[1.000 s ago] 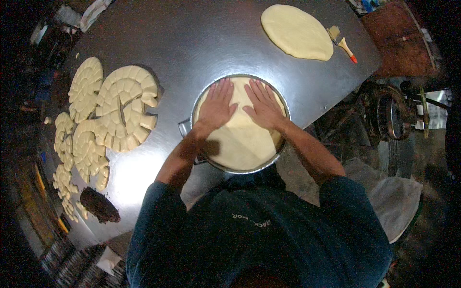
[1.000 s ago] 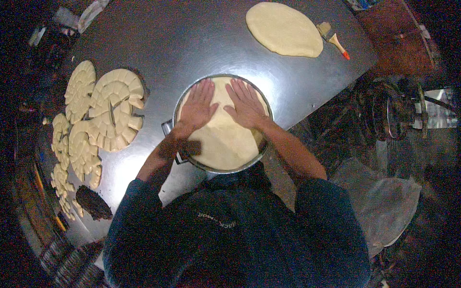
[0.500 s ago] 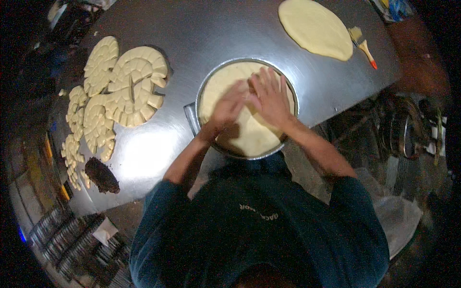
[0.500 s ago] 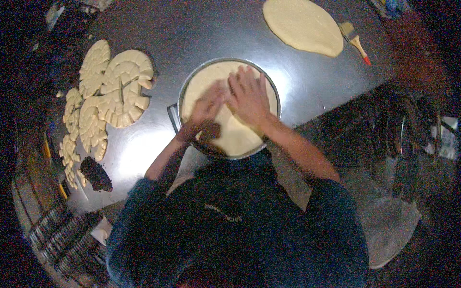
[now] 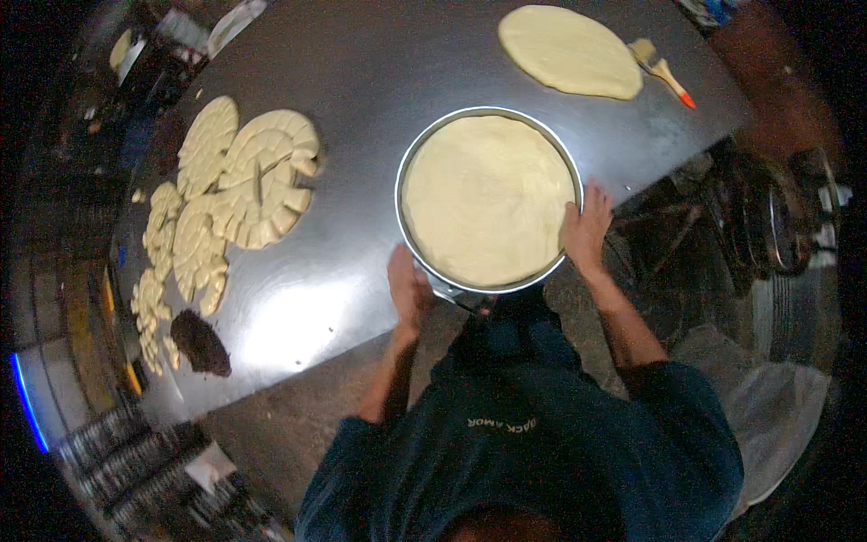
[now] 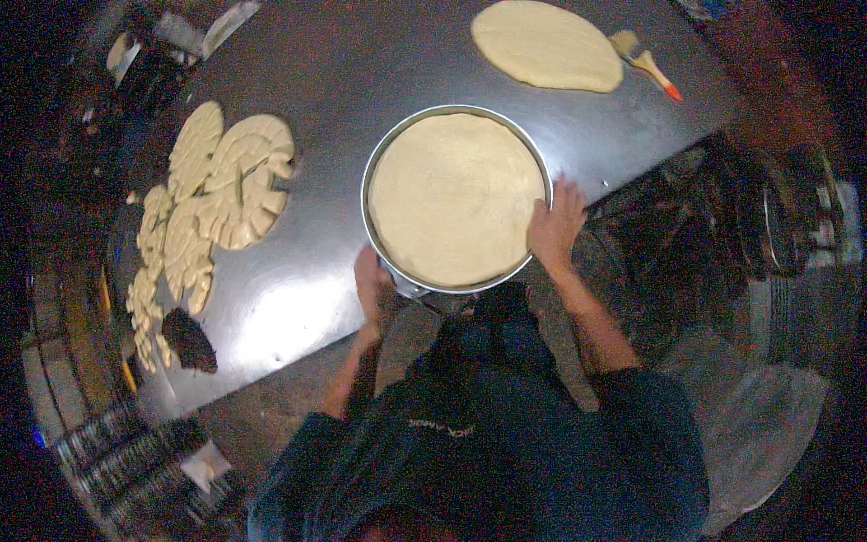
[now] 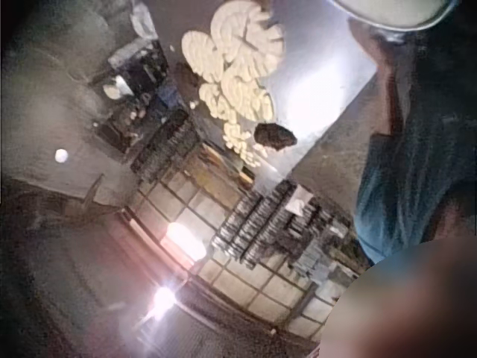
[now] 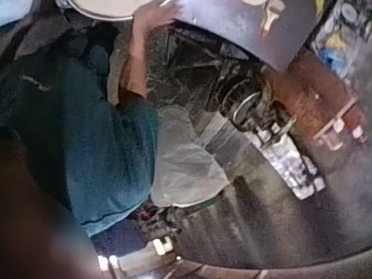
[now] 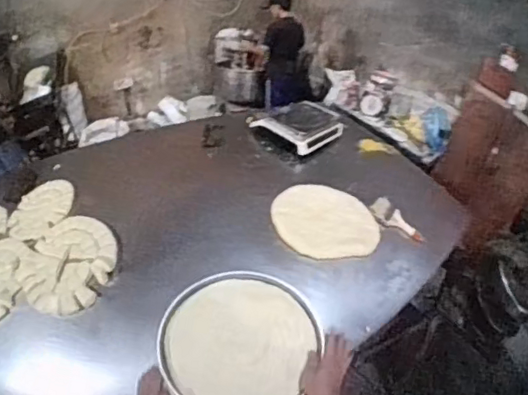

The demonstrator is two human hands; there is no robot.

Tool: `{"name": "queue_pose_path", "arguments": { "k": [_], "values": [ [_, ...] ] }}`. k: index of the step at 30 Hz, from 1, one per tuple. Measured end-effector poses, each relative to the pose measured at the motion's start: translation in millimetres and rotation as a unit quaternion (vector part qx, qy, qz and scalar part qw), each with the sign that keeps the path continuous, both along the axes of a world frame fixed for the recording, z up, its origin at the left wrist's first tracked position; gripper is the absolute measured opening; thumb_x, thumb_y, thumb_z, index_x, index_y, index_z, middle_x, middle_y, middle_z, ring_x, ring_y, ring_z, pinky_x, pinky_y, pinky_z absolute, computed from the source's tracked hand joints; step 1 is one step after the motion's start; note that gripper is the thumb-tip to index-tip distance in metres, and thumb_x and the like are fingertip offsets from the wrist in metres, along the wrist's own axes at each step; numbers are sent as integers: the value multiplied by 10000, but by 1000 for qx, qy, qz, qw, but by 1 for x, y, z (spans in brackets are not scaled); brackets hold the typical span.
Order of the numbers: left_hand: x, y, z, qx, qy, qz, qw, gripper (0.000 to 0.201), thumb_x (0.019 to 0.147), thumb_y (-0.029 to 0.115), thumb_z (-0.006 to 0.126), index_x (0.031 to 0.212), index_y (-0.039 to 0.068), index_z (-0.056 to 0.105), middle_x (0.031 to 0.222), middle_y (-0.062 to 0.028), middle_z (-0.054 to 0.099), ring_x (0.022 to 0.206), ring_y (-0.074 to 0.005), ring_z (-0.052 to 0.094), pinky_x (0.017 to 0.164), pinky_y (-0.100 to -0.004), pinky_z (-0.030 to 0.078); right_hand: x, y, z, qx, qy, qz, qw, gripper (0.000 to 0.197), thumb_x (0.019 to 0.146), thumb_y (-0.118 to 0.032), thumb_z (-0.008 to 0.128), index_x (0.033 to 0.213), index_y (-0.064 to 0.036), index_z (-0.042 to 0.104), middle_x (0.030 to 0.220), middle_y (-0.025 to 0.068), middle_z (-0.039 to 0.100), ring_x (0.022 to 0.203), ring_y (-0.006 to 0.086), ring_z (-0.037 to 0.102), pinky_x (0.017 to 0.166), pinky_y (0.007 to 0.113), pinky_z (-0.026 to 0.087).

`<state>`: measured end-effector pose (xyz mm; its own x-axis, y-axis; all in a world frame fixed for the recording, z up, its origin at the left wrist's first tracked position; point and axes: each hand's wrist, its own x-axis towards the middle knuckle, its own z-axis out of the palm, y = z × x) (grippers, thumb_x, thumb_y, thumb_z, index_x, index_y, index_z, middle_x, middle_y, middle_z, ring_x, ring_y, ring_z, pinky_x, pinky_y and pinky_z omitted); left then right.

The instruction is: The person presses dough into round metal pans and uses a manual press machine to crimp the edges. They then fill small dough rounds with a dark paste and seal them into balls. The process is repeated for multiple units on a stainless steel table.

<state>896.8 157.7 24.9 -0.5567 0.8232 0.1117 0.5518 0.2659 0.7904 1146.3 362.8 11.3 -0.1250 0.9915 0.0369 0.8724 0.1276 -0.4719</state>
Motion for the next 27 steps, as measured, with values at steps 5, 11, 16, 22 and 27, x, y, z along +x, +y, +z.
{"name": "queue_pose_path", "arguments": {
  "k": [5,11,16,22,27],
  "values": [
    [103,-45,24,-172,-120,-17,978,311,878,23,433,1172,-27,523,1131,-209,581,997,-341,589,850,-431,474,69,-29,-20,-67,144,-141,977,651,921,-393,488,1386,37,335,1414,283,353,1327,407,311,1097,458,247],
    [158,-59,-26,-96,-501,-65,858,389,842,-79,432,1218,-10,503,1175,-111,581,926,-216,630,705,-312,515,163,-114,-13,-222,417,-281,835,550,928,-435,512,1104,79,598,1008,191,649,936,254,604,838,383,468],
    [232,10,-40,-159,-547,-212,794,479,803,-102,427,1272,-13,471,1219,-106,564,1001,-221,616,769,-286,514,286,-135,-78,-115,461,-438,763,515,936,-389,541,1083,102,594,963,137,647,809,208,605,725,363,499],
    [391,171,-65,-271,-551,-315,723,593,754,-145,411,1337,-38,391,1285,-158,521,1115,-273,574,930,-363,501,458,-81,-124,-70,392,-545,738,553,925,-396,526,1038,141,595,935,168,651,807,248,620,716,377,496],
    [479,225,-116,-285,-533,-336,723,582,782,-150,424,1347,-20,382,1277,-163,526,1123,-269,571,918,-339,508,544,-40,-126,-82,327,-567,752,567,919,-425,511,1039,120,610,926,170,654,808,256,621,734,376,488]
  ]
}}
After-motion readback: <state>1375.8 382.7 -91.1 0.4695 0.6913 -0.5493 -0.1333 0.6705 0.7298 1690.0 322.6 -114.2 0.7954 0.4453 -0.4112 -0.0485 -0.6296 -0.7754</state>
